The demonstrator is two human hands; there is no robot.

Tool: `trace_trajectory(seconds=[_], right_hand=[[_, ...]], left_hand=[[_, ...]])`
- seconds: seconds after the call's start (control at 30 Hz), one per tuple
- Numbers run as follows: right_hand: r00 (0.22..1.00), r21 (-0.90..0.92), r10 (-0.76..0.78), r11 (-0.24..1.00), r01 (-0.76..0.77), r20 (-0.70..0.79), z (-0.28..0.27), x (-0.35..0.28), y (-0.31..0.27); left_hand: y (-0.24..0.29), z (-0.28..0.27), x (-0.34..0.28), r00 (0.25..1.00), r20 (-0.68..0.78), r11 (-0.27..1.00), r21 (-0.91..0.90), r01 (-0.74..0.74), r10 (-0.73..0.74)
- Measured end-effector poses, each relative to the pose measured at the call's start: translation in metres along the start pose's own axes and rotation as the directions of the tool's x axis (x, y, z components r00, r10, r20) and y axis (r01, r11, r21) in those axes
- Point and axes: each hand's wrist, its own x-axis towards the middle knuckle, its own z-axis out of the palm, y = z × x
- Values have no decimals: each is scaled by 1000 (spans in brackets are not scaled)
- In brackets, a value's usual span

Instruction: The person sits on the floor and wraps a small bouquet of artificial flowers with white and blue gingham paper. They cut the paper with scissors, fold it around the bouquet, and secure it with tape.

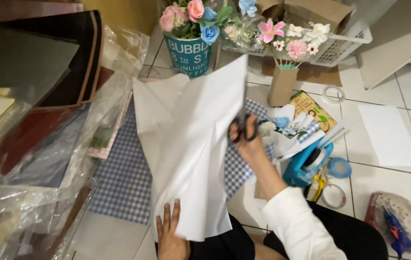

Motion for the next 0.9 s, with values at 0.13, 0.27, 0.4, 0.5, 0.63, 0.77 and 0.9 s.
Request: trace_trajectory(seconds=[0.13, 0.27, 0.4, 0.5, 0.63, 0.77, 0.9], right_hand=[[972, 146, -234, 961, 234, -18, -51, 27, -93], [894, 17, -438, 897, 441, -97, -109, -33, -160], [784, -693, -510, 706, 146, -354, -246, -96, -129], [812, -847, -334, 418, -329, -480, -329, -135, -110], [819, -819, 55, -113, -563, -571, -338, -163, -99], [772, -800, 226, -270, -536, -594, -245, -162, -136], [833, -845, -142, 118, -522, -535, -284, -134, -156]], left_hand=[[-1, 4, 0, 996, 40, 989, -122, 82, -78], [-2, -6, 5, 998, 19, 997, 51, 57, -58], [1, -16, 16, 993, 62, 993, 75, 92, -97], [7, -22, 34, 988, 33, 982, 124, 144, -149], [15, -44, 59, 980, 35, 979, 65, 195, -197], [-2, -17, 59, 953, 168, 957, 194, 217, -251], [-1, -11, 58, 971, 9, 961, 142, 236, -240]])
